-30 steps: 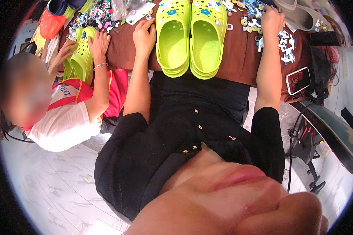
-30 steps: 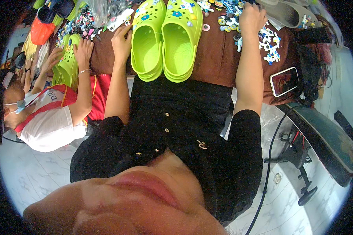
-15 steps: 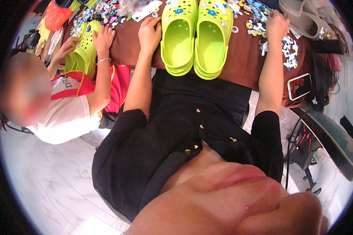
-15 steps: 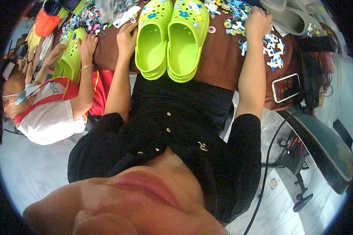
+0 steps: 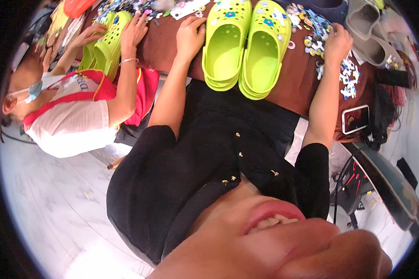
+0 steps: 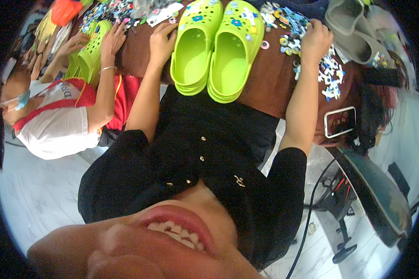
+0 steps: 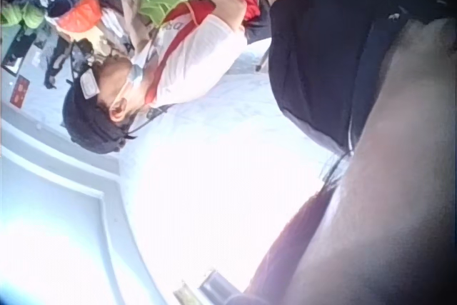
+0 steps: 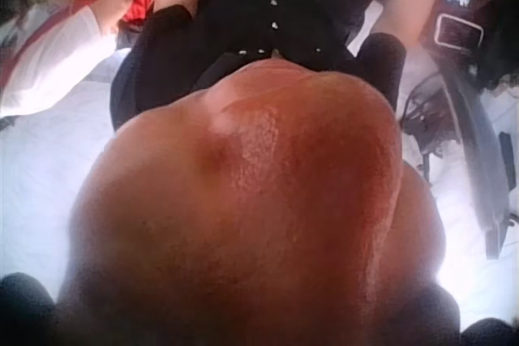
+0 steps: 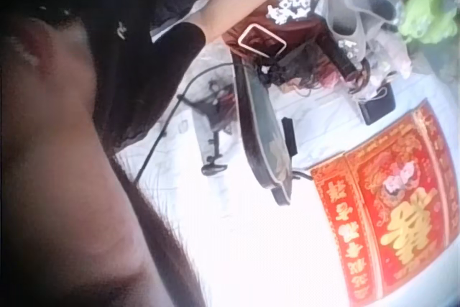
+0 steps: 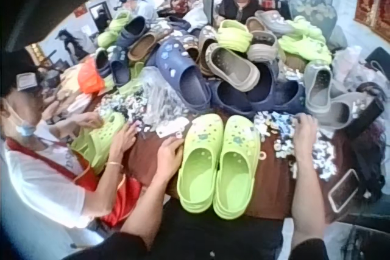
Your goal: Attaching decorative pins and charms into the holes of plastic clogs.
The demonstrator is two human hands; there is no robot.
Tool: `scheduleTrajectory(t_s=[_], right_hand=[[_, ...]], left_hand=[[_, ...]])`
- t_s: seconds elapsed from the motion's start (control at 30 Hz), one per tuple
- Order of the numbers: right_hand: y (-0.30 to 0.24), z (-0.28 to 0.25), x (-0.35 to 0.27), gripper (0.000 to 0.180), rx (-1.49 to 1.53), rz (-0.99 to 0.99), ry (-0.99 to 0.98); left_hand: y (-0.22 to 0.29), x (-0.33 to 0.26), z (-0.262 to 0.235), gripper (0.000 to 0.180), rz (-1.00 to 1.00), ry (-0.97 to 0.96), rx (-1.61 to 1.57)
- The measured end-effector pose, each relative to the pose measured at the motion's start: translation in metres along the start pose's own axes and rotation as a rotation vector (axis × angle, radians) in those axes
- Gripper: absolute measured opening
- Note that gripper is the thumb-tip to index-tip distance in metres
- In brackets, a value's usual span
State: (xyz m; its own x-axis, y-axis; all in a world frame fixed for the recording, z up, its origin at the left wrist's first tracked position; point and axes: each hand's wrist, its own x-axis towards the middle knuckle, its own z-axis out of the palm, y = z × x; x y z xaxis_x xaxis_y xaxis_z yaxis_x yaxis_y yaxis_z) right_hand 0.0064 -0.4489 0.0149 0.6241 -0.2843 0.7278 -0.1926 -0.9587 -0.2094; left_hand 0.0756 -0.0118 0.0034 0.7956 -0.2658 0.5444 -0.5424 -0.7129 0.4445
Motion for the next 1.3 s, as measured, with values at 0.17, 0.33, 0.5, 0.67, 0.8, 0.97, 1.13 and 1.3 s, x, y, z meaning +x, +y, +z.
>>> scheduleTrajectory(t_s=[0.17,0.33,0.5,0.67,0.8,0.97,1.13,1.3], right_hand=[[0.006,-0.004,0.007,0.020,-0.035,0.097,-0.051],[0.005,-0.008,0.007,0.018,0.144,0.229,-0.020],[0.006,-0.013,0.006,0.018,0.076,0.306,-0.187],[0.000,-0.027,0.012,0.019,0.144,0.278,-0.195],[0.002,-0.037,0.018,0.018,0.230,0.204,-0.189],[0.035,-0.030,0.014,0.020,0.276,0.034,-0.426],[0.039,-0.018,0.013,0.028,0.182,0.006,-0.581],[0.022,-0.028,0.013,0.021,0.216,0.050,-0.492]], left_hand=[[-0.002,0.001,-0.005,0.020,-0.006,0.003,-0.034],[0.000,0.000,-0.005,0.021,-0.011,-0.005,-0.052],[-0.003,0.003,-0.004,0.022,0.023,-0.002,-0.027],[-0.002,0.001,-0.005,0.022,0.020,0.007,-0.026],[-0.001,0.000,-0.007,0.022,0.015,0.016,-0.057],[0.001,0.001,-0.004,0.022,0.042,0.027,-0.068],[0.000,-0.001,-0.007,0.023,0.048,0.008,-0.018],[0.000,-0.001,-0.007,0.022,0.024,0.019,-0.028]])
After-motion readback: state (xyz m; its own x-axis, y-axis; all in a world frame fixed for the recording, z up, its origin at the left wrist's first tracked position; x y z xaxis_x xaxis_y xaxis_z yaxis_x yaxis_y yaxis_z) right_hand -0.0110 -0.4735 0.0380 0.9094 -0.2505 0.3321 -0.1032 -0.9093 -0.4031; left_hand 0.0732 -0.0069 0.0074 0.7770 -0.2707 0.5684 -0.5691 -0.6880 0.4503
